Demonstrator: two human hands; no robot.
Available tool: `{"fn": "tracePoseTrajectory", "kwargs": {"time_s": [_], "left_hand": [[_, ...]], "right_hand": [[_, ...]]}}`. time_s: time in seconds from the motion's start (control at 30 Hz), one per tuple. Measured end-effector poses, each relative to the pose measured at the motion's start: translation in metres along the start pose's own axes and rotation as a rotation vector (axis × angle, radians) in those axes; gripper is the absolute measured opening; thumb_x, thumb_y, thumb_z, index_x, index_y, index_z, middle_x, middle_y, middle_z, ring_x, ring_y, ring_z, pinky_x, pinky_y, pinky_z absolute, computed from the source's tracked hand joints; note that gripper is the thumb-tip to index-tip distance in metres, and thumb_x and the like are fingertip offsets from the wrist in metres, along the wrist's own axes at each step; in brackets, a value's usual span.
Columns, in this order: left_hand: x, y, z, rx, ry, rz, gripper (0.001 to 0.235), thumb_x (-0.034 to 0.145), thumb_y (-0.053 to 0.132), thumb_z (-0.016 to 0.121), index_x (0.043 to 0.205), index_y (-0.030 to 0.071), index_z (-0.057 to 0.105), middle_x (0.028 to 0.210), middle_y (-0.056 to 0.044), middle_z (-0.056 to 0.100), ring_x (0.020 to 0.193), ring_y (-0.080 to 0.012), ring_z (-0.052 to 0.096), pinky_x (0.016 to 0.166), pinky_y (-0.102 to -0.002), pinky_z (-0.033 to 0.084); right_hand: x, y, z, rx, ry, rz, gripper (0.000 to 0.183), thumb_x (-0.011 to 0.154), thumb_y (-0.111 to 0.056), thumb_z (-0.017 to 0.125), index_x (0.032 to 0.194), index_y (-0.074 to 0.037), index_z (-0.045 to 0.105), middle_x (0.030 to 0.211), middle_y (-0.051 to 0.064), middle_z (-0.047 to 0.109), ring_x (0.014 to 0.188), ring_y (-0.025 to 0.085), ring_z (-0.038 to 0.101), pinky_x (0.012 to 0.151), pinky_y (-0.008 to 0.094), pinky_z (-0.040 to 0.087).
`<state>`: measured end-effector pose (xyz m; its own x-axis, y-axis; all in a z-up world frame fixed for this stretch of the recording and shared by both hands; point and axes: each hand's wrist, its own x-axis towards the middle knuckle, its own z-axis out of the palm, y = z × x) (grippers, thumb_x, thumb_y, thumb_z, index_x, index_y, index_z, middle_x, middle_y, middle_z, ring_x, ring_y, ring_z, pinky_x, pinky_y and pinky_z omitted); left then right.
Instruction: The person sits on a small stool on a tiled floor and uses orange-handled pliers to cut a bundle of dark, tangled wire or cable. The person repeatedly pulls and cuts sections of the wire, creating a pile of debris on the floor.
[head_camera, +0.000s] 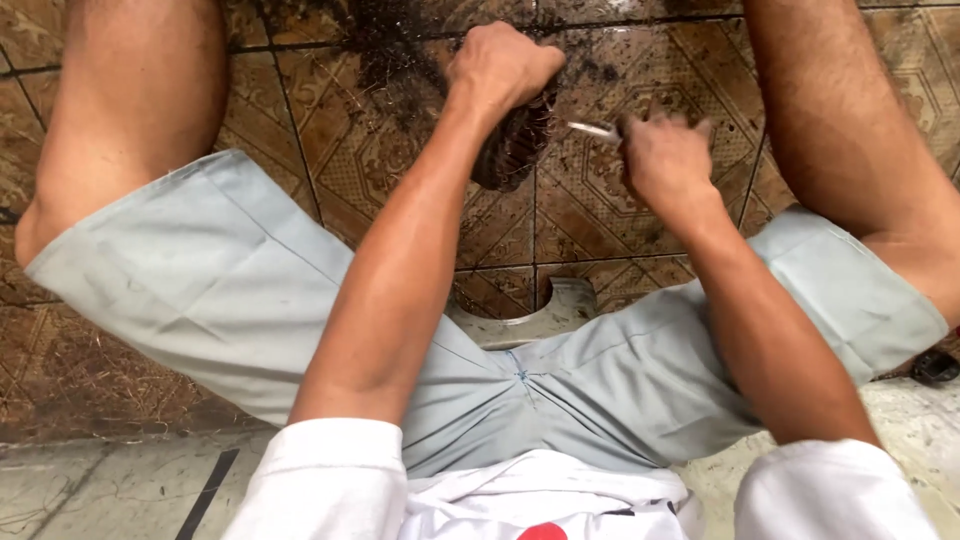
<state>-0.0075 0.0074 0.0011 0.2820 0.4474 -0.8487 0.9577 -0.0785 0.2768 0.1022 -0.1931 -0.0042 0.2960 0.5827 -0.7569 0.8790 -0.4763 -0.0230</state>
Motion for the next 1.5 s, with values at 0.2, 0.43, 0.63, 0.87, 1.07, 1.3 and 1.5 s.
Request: {"fn": "tracePoseTrajectory", "kwargs": {"time_s": [0.2,0.43,0.63,0.87,1.07,1.3,1.5], "left_hand": [[0.003,0.009,0.006,-0.007,-0.010,0.035,0.023,0.088,0.032,0.055,0.070,0.024,0.043,0.070,0.011,0.047,0.063,-0.0048,0.042,0.063,-0.026,0.044],[0.006,0.010,0.006,-0.037,0.024,-0.012,0.021,0.086,0.032,0.053,0.069,0.025,0.042,0.069,0.012,0.046,0.061,-0.0051,0.041,0.057,-0.023,0.041],[0.004,0.012,0.007,-0.071,0.016,-0.042,0.025,0.089,0.039,0.057,0.071,0.023,0.049,0.074,0.010,0.057,0.065,-0.0060,0.051,0.061,-0.026,0.049],[-0.007,-0.007,-0.003,-0.132,0.113,0.259,0.070,0.079,0.054,0.054,0.111,-0.005,0.072,0.115,-0.030,0.070,0.112,-0.0455,0.066,0.093,-0.053,0.053],[-0.097,-0.021,-0.025,-0.169,0.146,0.221,0.089,0.090,0.048,0.069,0.156,-0.002,0.037,0.156,-0.039,0.033,0.142,-0.0590,0.033,0.113,-0.067,0.037],[-0.088,-0.048,0.023,-0.314,0.115,0.207,0.084,0.070,0.063,0.082,0.127,0.003,0.066,0.125,-0.024,0.069,0.125,-0.0386,0.064,0.102,-0.048,0.055],[-0.088,-0.051,0.036,-0.323,0.301,0.144,0.069,0.078,0.071,0.072,0.107,0.008,0.076,0.105,-0.023,0.075,0.112,-0.0377,0.070,0.088,-0.049,0.058]], "right_hand": [[-0.002,-0.030,0.016,-0.655,0.314,0.052,0.072,0.074,-0.010,0.078,0.141,-0.031,0.060,0.131,0.015,0.063,0.113,0.033,0.061,0.109,0.061,0.023],[0.028,-0.048,0.047,-0.811,0.486,0.015,0.062,0.067,-0.001,0.069,0.122,-0.028,0.061,0.119,0.010,0.045,0.110,0.029,0.044,0.093,0.042,0.023],[0.032,-0.040,0.059,-0.909,0.561,0.029,0.079,0.062,-0.004,0.066,0.135,-0.034,0.055,0.156,0.013,0.034,0.135,0.037,0.034,0.108,0.056,0.011],[0.017,-0.004,0.057,-0.510,0.324,-0.096,0.089,0.085,-0.027,0.064,0.165,-0.024,0.026,0.149,0.022,0.049,0.136,0.048,0.045,0.109,0.079,0.007],[0.009,0.012,0.113,0.375,0.187,-0.258,0.070,0.089,-0.022,0.062,0.143,0.011,0.032,0.111,0.032,0.072,0.105,0.049,0.071,0.088,0.065,0.051],[-0.004,-0.005,0.048,1.126,-0.270,-0.011,0.046,0.080,-0.019,0.089,0.102,0.005,0.057,0.073,0.026,0.076,0.055,0.037,0.074,0.055,0.044,0.062],[0.007,0.002,0.007,0.819,-0.190,-0.076,0.026,0.077,-0.028,0.085,0.079,-0.003,0.078,0.067,0.014,0.077,0.064,0.023,0.079,0.060,0.036,0.062]]}}
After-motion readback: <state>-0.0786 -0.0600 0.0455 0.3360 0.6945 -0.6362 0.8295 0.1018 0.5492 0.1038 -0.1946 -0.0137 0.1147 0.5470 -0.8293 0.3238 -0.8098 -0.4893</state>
